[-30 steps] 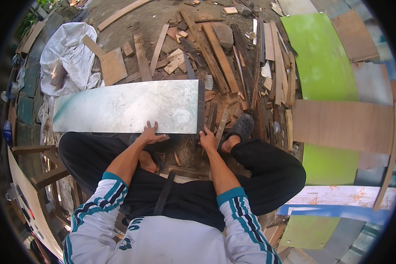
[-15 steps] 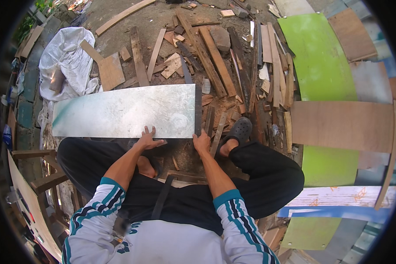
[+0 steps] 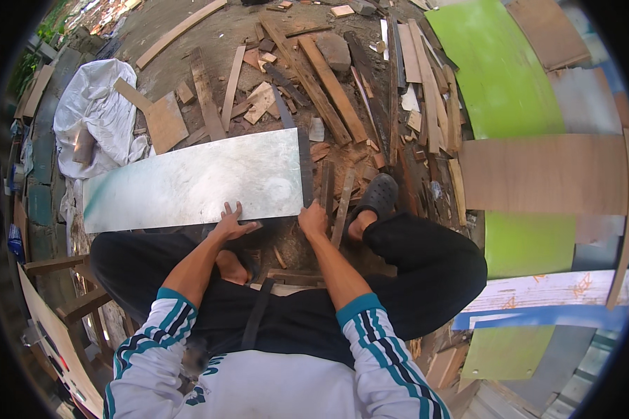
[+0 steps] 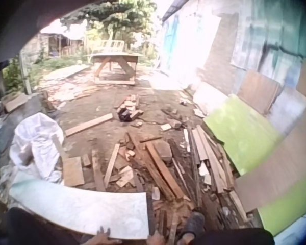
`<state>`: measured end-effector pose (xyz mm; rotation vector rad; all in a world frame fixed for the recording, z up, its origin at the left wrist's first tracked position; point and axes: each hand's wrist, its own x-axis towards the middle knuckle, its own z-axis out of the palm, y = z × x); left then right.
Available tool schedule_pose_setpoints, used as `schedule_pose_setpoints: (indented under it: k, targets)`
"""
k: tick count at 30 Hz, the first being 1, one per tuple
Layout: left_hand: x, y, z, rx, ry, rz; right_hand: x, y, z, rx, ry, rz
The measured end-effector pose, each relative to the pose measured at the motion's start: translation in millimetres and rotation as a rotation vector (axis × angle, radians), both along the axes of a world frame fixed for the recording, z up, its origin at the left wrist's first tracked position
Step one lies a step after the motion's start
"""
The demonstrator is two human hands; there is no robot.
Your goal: The person sits on the ground and sorts through a pile of scrap wood and debris. They pick up and examine several pieces of wood and a large white board, moving them aside or placing them on top of other items.
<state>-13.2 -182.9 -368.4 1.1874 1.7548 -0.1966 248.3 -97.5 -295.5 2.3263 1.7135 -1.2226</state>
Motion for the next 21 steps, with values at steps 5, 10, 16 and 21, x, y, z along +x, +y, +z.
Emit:
schedule_pose_setpoints:
  k: [5,10,16,21]
  targets:
    - [2.7,0.4,0.8,0.013,-0.002,-0.011,3.0,2.8,-12.8,0.002,0.004,-0.023]
    - [-3.5,-3.0,-2.9,0.033,0.003,-0.006,-2.8,-0.7,-18.5,0.033,-0.01,-0.012]
    - [1.1,3.1,6.8,0.021,0.004,-0.017,0.6,-2.8,-19.3,-0.004,0.013,-0.04]
    - [-0.6,1.2,8.7,0.032,0.005,-0.008,1.3,-1.4,-18.6,-0.007,0.019,-0.019]
